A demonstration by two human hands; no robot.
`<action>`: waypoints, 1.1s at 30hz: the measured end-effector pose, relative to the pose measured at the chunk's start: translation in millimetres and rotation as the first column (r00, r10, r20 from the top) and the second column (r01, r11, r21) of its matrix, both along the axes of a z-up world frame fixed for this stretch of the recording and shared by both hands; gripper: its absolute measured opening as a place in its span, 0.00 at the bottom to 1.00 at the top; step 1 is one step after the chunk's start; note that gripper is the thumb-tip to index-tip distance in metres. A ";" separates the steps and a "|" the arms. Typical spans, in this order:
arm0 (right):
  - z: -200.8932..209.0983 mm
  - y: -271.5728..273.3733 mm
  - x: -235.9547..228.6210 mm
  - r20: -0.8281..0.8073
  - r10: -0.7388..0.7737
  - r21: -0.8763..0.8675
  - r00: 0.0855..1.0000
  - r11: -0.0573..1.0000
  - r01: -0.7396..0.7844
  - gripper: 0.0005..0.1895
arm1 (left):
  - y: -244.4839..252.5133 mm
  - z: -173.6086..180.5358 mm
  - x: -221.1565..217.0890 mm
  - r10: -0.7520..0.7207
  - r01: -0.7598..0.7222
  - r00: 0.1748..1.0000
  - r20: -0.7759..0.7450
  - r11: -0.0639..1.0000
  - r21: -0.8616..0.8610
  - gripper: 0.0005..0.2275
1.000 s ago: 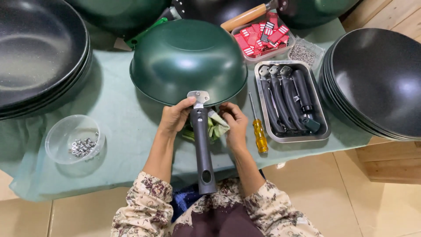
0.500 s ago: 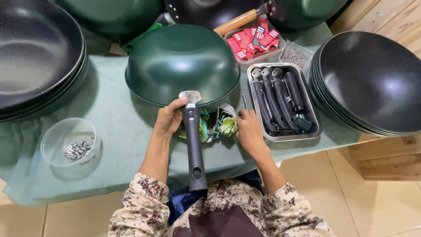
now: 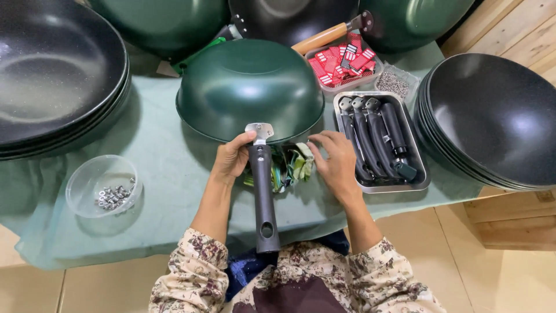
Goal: Assembling handles onto pans using a screwdriver and screws, then wiping them clean.
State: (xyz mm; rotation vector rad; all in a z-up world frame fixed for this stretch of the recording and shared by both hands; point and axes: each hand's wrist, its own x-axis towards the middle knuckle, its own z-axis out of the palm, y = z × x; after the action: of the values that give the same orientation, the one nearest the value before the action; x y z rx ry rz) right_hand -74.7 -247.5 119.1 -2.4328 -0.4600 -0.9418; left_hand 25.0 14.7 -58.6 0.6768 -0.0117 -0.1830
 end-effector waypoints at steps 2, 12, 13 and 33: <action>20.1 12.2 -4.9 0.030 0.033 0.102 0.999 0.994 -0.036 0.07 | -1.3 -9.4 3.5 0.007 -0.007 1.000 -0.001 1.000 -0.005 0.23; 31.1 70.6 15.6 0.301 0.209 0.065 0.931 0.969 -0.239 0.09 | -4.9 0.1 3.0 0.048 -0.048 0.998 -0.045 0.999 0.006 0.19; 33.5 73.5 15.9 0.302 0.211 0.065 0.930 0.968 -0.241 0.09 | -6.2 24.2 -6.7 0.050 -0.050 0.998 -0.043 0.999 0.006 0.19; 39.6 81.4 18.2 0.407 0.168 -0.082 0.898 0.986 -0.147 0.13 | -9.9 23.7 -7.0 0.092 -0.094 0.995 -0.049 0.995 -0.042 0.21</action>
State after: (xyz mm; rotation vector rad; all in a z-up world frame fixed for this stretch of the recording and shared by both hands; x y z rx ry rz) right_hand -56.5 -166.1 158.7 -2.1910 -0.8234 -1.3910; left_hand 17.9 4.8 -34.9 0.6276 0.0603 -0.1088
